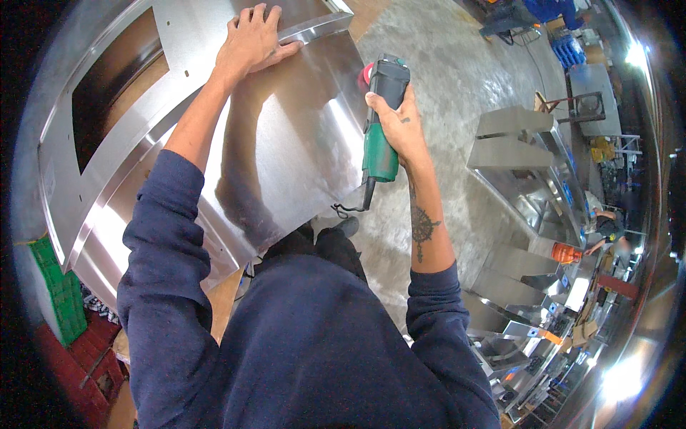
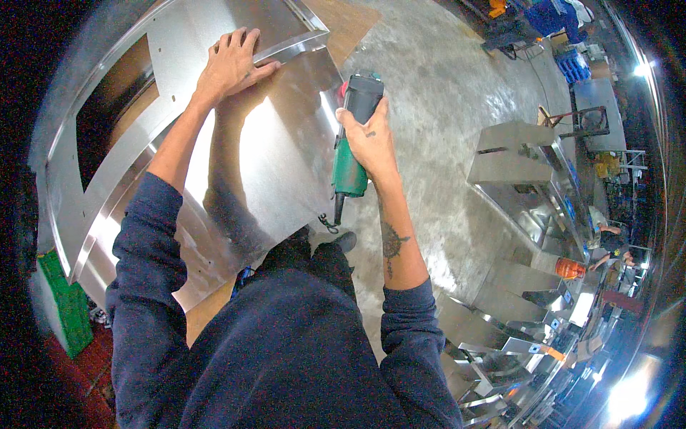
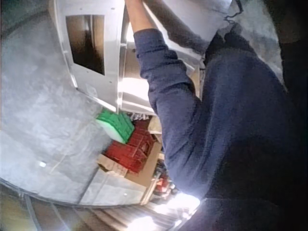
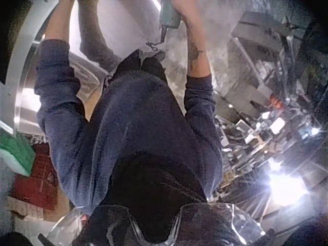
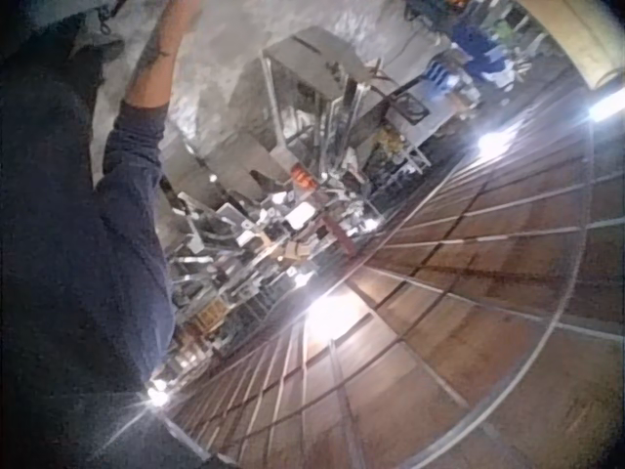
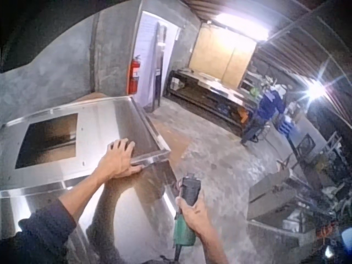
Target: The person uses a handheld angle grinder with a polishing pad to smooth the surface of a stainless steel hood. They reposition the hood on a workbench and continue polishing different sections, including edges and the underside.
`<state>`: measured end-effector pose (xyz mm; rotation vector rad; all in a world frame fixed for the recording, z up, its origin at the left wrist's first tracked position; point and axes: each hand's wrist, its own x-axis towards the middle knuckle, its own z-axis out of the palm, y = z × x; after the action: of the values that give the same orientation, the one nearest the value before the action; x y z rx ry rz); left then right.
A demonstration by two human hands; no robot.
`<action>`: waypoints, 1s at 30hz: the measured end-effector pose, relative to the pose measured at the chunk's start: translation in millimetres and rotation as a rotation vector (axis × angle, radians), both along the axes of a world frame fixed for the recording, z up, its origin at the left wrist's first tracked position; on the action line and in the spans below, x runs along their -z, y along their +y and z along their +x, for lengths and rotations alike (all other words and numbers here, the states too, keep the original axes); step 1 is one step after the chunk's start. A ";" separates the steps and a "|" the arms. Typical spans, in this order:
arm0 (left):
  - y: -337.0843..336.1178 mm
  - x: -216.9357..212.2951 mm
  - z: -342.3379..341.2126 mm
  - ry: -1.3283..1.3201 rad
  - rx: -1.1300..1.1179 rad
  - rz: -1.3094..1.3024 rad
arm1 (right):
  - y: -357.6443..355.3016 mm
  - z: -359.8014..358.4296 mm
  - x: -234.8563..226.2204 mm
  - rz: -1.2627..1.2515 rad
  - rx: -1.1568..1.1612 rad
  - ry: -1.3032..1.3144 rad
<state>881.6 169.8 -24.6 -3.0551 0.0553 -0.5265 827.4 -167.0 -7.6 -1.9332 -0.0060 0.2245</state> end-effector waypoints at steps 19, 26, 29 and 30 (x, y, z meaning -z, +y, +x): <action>13.3 7.3 8.3 0.059 -0.030 -0.024 | -34.0 -43.6 22.5 -0.039 0.054 0.097; 19.4 8.7 9.0 0.039 -0.015 0.010 | -48.6 -60.0 38.8 -0.039 0.099 0.076; 23.5 12.1 12.0 0.016 -0.025 0.020 | -48.8 -69.5 32.9 0.018 0.104 0.069; 23.3 13.0 13.2 0.024 -0.025 0.008 | -50.4 -72.0 36.4 0.023 0.110 0.047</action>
<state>894.8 193.1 -37.6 -3.0498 0.0200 -0.4871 755.4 -217.4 -44.0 -1.8980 0.1279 0.1950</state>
